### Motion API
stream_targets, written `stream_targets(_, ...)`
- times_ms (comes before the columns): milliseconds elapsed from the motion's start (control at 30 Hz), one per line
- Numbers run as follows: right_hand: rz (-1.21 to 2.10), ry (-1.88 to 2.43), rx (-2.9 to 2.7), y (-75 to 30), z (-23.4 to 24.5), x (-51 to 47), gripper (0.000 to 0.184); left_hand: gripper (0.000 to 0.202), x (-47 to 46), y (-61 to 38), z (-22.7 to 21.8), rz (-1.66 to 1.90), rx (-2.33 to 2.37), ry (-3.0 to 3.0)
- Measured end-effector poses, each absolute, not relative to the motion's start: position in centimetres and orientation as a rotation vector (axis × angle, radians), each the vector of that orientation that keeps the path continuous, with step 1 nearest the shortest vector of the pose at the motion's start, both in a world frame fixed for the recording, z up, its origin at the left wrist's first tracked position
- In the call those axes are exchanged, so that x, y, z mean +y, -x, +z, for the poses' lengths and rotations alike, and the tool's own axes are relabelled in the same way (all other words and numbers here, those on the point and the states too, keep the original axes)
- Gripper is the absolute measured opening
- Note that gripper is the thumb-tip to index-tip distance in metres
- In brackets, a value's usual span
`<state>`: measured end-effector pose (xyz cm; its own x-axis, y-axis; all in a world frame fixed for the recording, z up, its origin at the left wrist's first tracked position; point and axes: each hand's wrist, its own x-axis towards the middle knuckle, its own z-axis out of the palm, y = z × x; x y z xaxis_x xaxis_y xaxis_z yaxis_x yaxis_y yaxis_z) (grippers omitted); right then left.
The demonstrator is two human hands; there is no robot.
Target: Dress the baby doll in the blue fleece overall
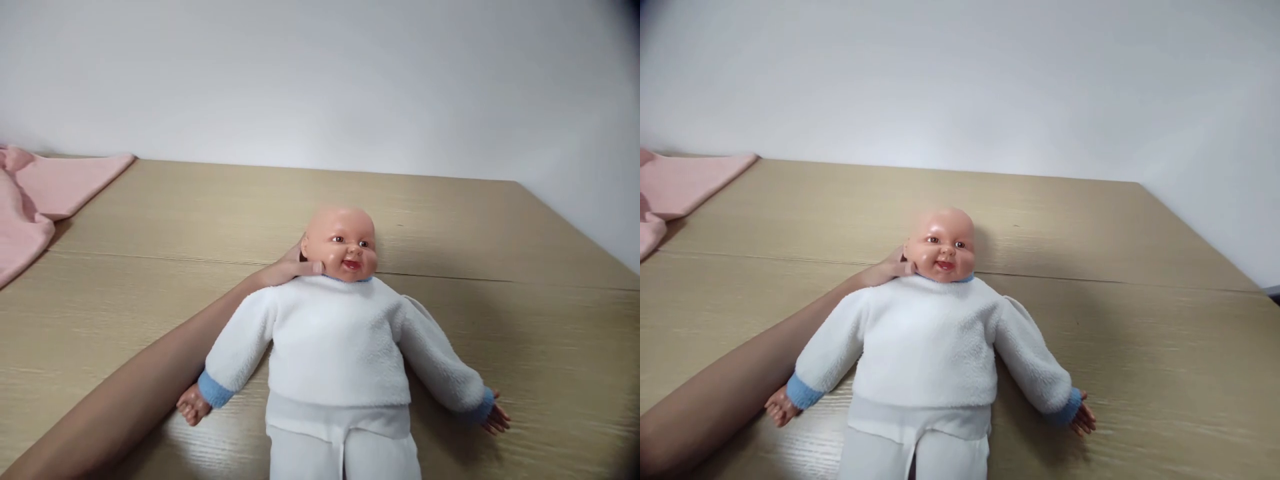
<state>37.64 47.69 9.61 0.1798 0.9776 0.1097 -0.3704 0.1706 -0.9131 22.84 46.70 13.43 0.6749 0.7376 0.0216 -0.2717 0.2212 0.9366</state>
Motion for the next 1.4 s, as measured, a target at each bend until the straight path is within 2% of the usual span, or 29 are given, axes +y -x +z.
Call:
stream_targets(33,1.156,0.864,-1.020,-38.8,10.4,48.5,0.037,0.125,47.0,-22.6,13.4,0.724,0.514,-1.204)
stream_targets(100,1.029,0.770,-2.021,-41.1,12.4,50.9,0.069,0.136,47.5,-22.2,13.6,0.710,0.528,-1.288)
stream_targets(133,0.890,0.671,-2.343,-41.9,13.4,52.3,0.080,0.138,47.7,-22.1,13.8,0.706,0.522,-1.320)
stream_targets(200,0.674,0.491,-2.697,-42.9,15.3,55.1,0.090,0.139,47.9,-22.1,14.2,0.709,0.504,-1.387)
stream_targets(333,0.537,0.386,-2.837,-42.4,16.9,58.8,0.091,0.134,48.2,-21.9,15.0,0.755,0.493,-1.562)
stream_targets(500,0.451,0.544,-2.856,-41.8,16.3,59.0,0.097,0.128,48.5,-21.5,15.3,0.786,0.516,-1.744)
stream_targets(767,0.423,0.553,-2.837,-41.1,17.5,58.0,0.110,0.127,49.2,-20.9,15.4,0.686,0.625,-1.632)
stream_targets(1033,0.316,0.629,-2.850,-41.3,17.2,58.5,0.093,0.121,49.3,-20.9,15.4,0.692,0.594,-1.541)
stream_targets(1233,0.331,0.850,-2.610,-41.3,14.4,57.6,0.061,0.114,49.8,-20.8,14.5,0.698,0.588,-1.555)
stream_targets(1400,0.328,0.681,-2.640,-40.7,14.2,58.0,0.054,0.110,49.8,-20.7,14.1,0.728,0.579,-1.549)
